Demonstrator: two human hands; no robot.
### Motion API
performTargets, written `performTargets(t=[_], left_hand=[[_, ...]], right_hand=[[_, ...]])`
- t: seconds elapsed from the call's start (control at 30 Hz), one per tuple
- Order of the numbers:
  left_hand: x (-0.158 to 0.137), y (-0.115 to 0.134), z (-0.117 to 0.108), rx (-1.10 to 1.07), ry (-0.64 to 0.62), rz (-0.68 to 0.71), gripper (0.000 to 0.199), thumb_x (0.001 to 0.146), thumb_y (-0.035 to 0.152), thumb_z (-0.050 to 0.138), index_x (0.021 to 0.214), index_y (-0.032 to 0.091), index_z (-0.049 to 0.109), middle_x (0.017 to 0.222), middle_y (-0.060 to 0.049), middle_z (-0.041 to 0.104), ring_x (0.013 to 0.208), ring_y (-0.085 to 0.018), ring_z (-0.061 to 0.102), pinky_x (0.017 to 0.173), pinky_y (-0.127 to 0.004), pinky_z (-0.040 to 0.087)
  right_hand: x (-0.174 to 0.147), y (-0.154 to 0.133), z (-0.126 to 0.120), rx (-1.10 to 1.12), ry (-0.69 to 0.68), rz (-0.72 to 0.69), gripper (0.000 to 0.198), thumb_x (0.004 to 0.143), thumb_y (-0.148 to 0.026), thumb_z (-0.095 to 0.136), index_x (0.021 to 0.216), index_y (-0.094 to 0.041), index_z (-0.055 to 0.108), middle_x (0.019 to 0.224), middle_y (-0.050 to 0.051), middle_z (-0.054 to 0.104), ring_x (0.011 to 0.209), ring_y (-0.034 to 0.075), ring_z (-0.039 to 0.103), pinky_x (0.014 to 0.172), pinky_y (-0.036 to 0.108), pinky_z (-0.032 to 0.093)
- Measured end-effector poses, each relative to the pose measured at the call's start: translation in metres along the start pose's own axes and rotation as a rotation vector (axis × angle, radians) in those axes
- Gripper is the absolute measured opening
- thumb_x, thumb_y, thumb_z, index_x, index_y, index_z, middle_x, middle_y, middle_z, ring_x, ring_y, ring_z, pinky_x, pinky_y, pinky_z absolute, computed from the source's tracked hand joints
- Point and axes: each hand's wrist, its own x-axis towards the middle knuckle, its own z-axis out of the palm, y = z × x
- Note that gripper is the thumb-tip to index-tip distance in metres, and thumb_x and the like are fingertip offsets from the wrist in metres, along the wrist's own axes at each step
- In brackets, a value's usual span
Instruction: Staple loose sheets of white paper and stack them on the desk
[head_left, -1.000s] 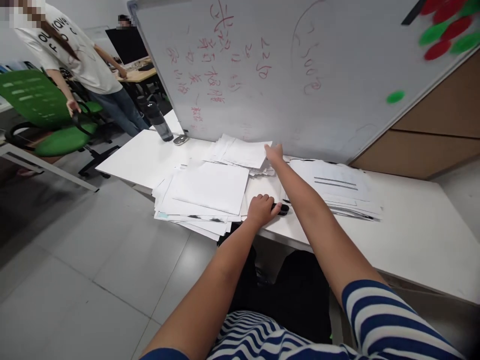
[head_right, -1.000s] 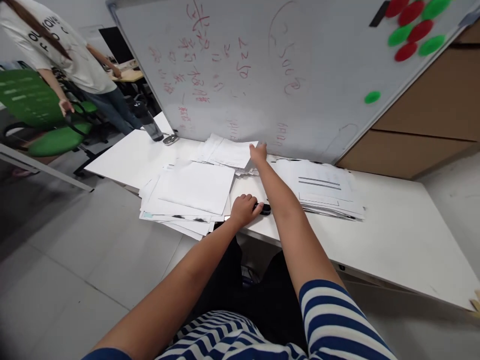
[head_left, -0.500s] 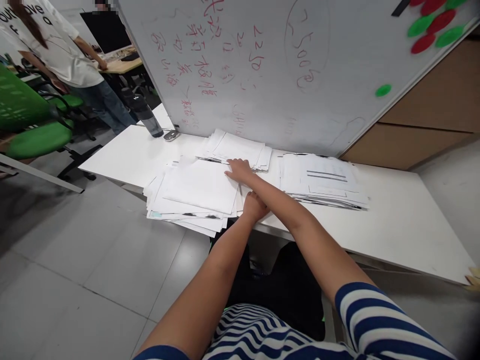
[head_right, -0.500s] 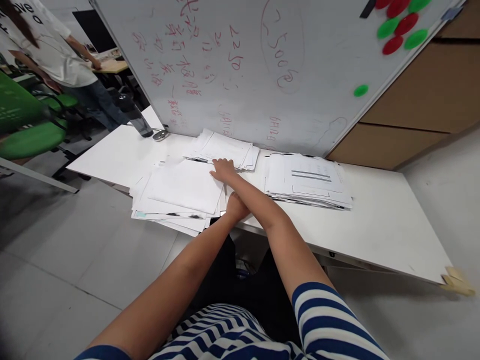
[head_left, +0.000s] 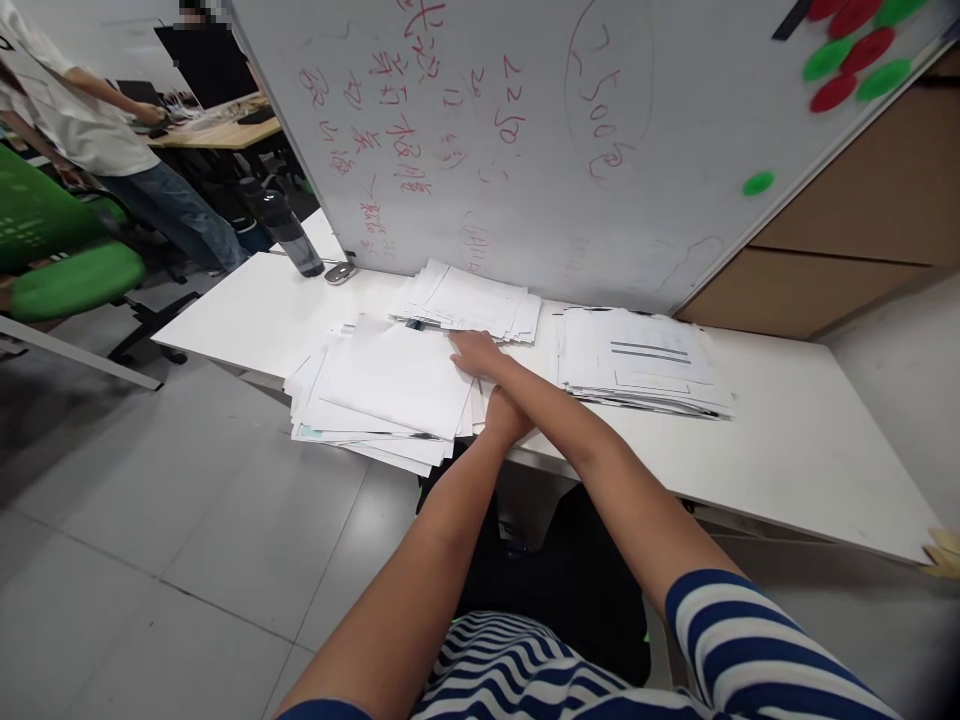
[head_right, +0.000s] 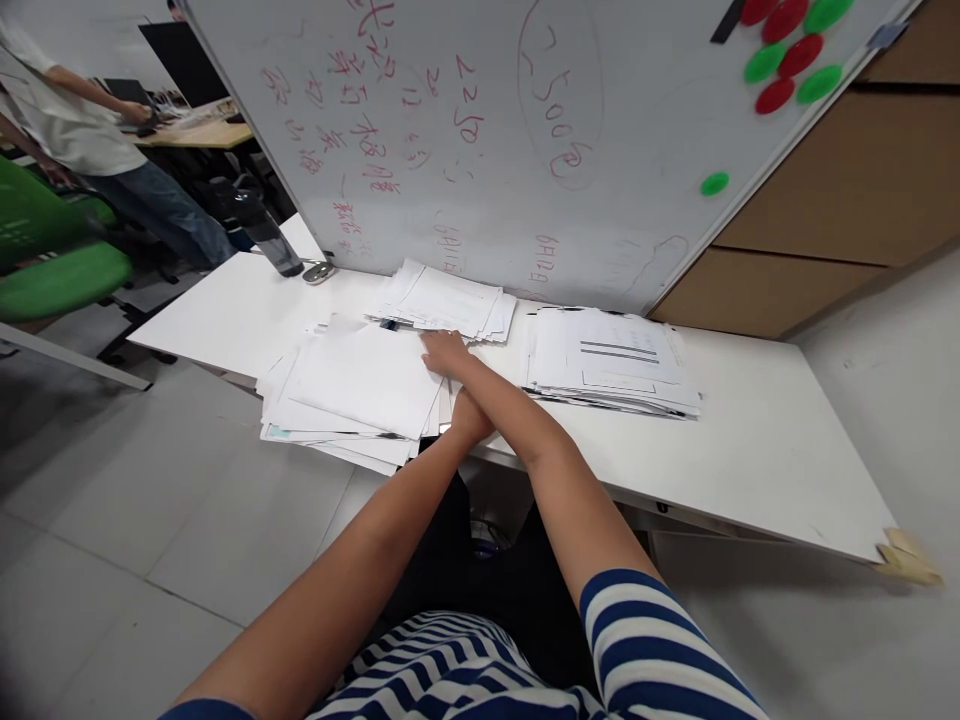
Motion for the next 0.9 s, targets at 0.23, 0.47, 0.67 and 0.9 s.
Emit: performTargets(t=[0.23,0.47,0.67,0.9], left_hand=[[0.002,-0.007,0.003,0.059,-0.019,0.072,0.044,0.097,0.022,0.045,0.137,0.007,0.054,0.139,-0.021,0.058,0.136,-0.037,0.045,0.116,-0.049,0.026],[0.005,-0.006,0.002,0.101,0.036,0.064,0.039,0.095,0.033,0.05,0.123,0.01,0.063,0.116,-0.02,0.069,0.112,-0.036,0.06,0.093,-0.046,0.042],[0.005,-0.004,0.007,0.113,0.182,0.08,0.044,0.1,0.046,0.037,0.09,0.016,0.068,0.091,-0.015,0.068,0.094,-0.029,0.059,0.077,-0.039,0.037],[0.005,-0.005,0.009,0.107,0.241,0.075,0.04,0.099,0.045,0.041,0.086,0.018,0.067,0.087,-0.014,0.066,0.089,-0.028,0.058,0.074,-0.037,0.033]], right_hand=[[-0.001,-0.004,0.002,-0.045,-0.001,-0.017,0.049,0.094,-0.031,0.048,0.139,-0.013,0.049,0.141,0.019,0.056,0.131,0.036,0.049,0.109,0.053,0.036],[-0.053,0.023,-0.033,0.129,0.369,-0.073,0.046,0.099,-0.034,0.043,0.142,-0.02,0.05,0.152,0.01,0.048,0.14,0.025,0.042,0.115,0.042,0.035],[-0.182,0.123,-0.04,0.077,0.554,0.705,0.068,0.093,-0.05,0.051,0.15,-0.017,0.039,0.161,0.016,0.031,0.151,0.035,0.019,0.12,0.061,0.014],[-0.212,0.16,-0.005,0.067,0.407,0.914,0.084,0.089,-0.069,0.045,0.153,-0.016,0.034,0.165,0.016,0.019,0.153,0.035,0.013,0.119,0.063,0.005]])
